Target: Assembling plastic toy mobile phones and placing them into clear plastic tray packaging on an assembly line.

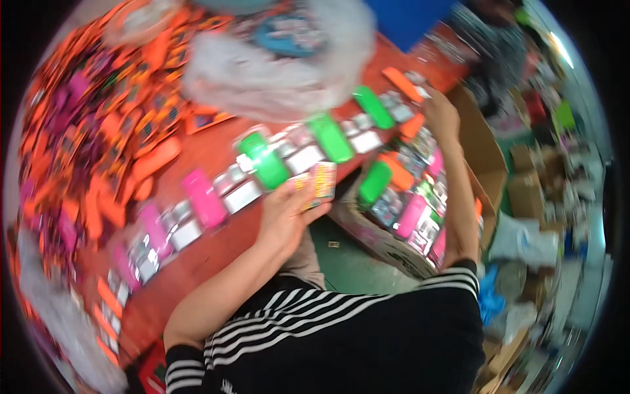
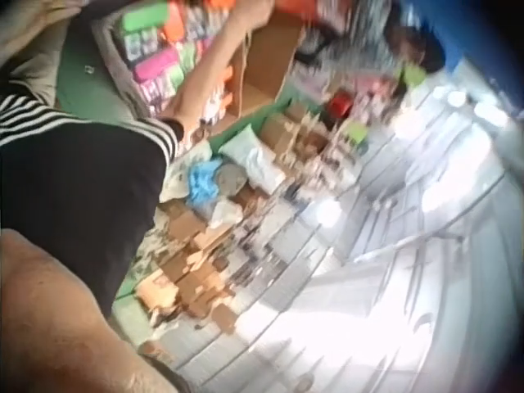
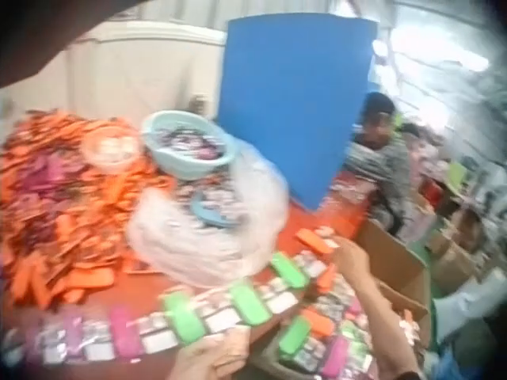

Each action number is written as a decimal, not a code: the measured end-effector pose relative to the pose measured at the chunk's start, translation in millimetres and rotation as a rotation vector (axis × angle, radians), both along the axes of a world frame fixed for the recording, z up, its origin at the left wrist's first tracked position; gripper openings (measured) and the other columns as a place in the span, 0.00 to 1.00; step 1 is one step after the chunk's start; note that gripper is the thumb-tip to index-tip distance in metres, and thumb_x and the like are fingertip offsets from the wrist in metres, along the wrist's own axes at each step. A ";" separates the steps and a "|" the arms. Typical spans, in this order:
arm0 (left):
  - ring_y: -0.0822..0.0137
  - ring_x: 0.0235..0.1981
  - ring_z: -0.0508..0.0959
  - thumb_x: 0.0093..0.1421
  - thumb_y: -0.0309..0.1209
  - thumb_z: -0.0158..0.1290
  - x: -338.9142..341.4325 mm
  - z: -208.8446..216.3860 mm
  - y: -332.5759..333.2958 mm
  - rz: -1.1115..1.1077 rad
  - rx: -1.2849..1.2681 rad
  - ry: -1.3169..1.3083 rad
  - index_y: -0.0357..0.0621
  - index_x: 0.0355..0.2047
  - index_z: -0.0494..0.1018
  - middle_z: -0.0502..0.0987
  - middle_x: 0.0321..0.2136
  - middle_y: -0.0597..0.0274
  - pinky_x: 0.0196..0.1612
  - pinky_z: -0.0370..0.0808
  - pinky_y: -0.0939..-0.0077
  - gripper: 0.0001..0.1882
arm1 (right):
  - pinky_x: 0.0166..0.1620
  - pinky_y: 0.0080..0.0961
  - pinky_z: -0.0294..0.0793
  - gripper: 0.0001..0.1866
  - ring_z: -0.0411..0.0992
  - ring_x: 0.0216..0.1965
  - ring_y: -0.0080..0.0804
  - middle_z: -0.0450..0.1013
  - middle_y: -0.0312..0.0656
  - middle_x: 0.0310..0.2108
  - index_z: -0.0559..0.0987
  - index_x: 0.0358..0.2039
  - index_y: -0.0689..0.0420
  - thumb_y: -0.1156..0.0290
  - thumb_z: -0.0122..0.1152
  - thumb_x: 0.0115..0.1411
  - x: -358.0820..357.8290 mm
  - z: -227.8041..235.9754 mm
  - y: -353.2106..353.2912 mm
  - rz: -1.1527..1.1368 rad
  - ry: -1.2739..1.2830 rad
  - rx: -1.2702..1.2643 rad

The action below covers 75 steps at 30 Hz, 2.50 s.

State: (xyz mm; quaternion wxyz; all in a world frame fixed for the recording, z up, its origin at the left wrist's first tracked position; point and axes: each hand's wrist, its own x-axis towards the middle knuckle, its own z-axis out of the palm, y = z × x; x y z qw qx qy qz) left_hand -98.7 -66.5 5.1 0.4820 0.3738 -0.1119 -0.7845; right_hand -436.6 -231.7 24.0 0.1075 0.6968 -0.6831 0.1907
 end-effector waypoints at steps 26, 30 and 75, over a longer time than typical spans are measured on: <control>0.65 0.34 0.79 0.60 0.27 0.49 34.6 18.0 25.5 0.025 -0.016 -0.078 0.35 0.41 0.70 0.76 0.34 0.56 0.34 0.80 0.77 0.11 | 0.44 0.37 0.70 0.12 0.71 0.43 0.44 0.73 0.46 0.39 0.78 0.37 0.54 0.68 0.48 0.56 -35.4 -10.6 3.8 -0.210 -0.059 0.021; 0.64 0.34 0.79 0.60 0.27 0.49 35.3 11.8 22.1 0.021 0.004 -0.082 0.36 0.42 0.69 0.76 0.34 0.56 0.35 0.80 0.77 0.11 | 0.43 0.38 0.71 0.13 0.71 0.42 0.44 0.74 0.46 0.38 0.79 0.37 0.53 0.67 0.48 0.56 -40.4 -12.8 -23.5 -0.214 -0.104 0.053; 0.63 0.42 0.75 0.60 0.28 0.48 54.9 5.1 27.6 0.129 -0.087 0.027 0.36 0.46 0.66 0.72 0.42 0.55 0.44 0.76 0.66 0.14 | 0.34 0.20 0.70 0.17 0.70 0.32 0.21 0.72 0.37 0.33 0.71 0.46 0.62 0.67 0.55 0.58 162.7 30.3 109.6 0.495 -0.854 0.532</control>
